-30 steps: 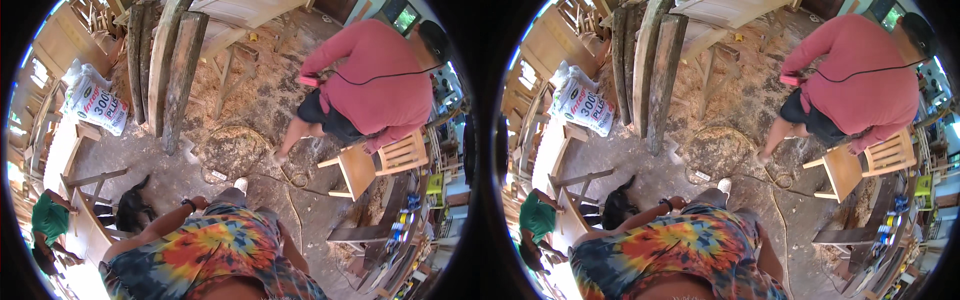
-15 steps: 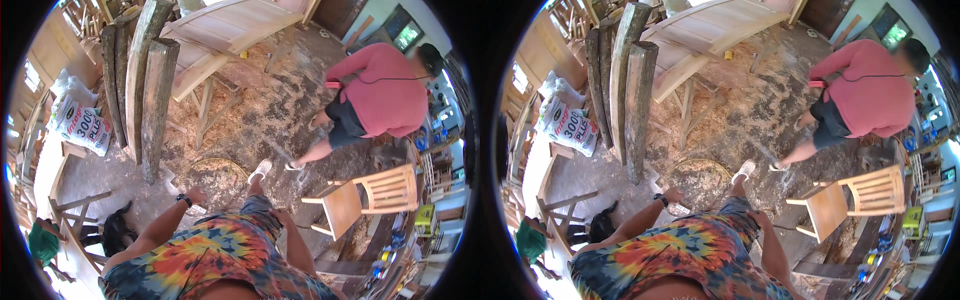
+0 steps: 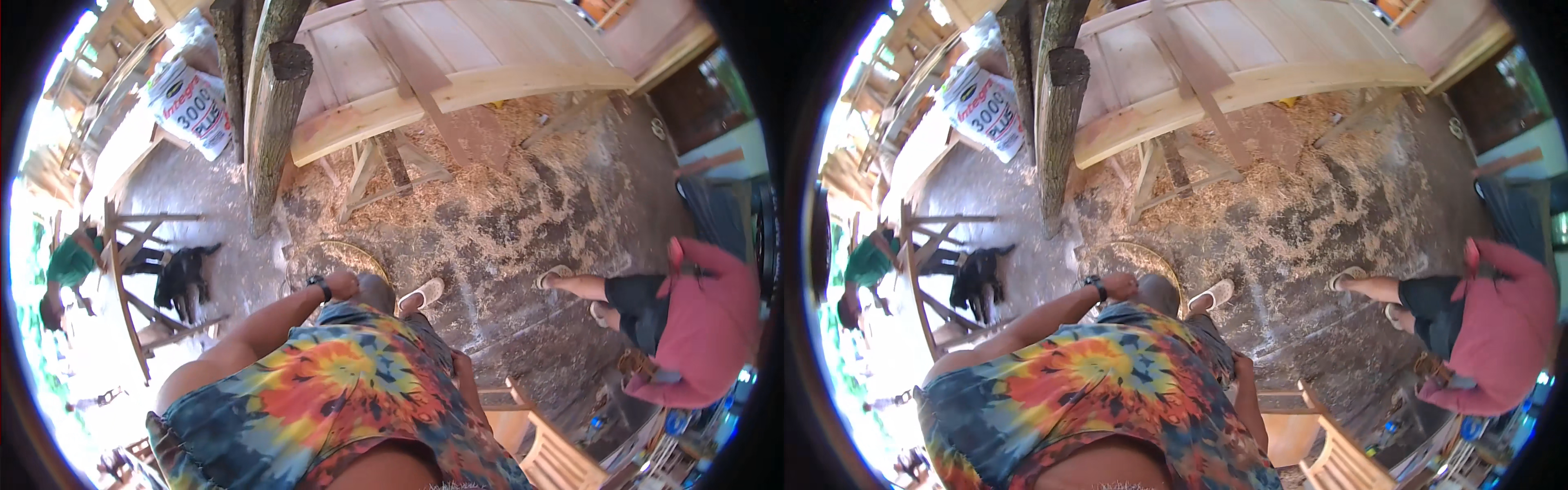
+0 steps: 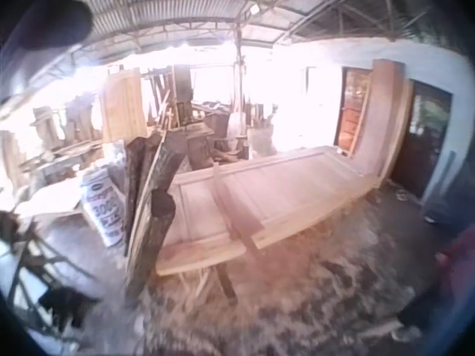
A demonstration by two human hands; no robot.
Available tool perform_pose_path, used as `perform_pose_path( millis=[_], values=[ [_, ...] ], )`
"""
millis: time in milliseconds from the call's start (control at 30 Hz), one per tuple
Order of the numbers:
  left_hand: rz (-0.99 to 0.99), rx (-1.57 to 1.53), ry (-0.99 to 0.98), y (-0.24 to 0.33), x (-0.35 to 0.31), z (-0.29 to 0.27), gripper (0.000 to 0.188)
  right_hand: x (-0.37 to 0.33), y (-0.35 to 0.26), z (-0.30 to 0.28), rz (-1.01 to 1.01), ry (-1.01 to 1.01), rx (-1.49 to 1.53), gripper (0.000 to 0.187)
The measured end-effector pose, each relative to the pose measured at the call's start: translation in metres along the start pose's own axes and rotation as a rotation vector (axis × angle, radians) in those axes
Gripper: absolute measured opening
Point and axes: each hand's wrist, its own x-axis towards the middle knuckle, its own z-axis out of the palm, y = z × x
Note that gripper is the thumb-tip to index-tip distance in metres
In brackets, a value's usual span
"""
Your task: The person is assembling a black plastic component, possibly for furniture or equipment, using a hammer and screws.
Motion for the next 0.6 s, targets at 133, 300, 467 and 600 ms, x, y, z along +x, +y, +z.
perform_pose_path(
  millis=[133, 300, 467, 600],
  values=[
    [-0.142, -0.118, 0.125, 0.075, 0.039, -0.066, 0.043, 0.014, -0.057, -0.011, 0.022, -0.103, -0.01, 0.036],
    [0.063, -0.06, 0.13, 0.115, 0.105, -0.114, 0.045, 0.025, -0.161, -0.031, 0.097, -0.137, -0.052, 0.036],
    [-0.091, -0.244, 0.134, 0.156, 0.192, -0.167, 0.042, 0.034, -0.28, -0.053, 0.204, -0.181, -0.019, 0.036],
    [0.054, -0.341, 0.18, 0.185, 0.261, -0.239, 0.036, 0.04, -0.383, -0.055, 0.367, -0.235, 0.026, 0.036]
  ],
)
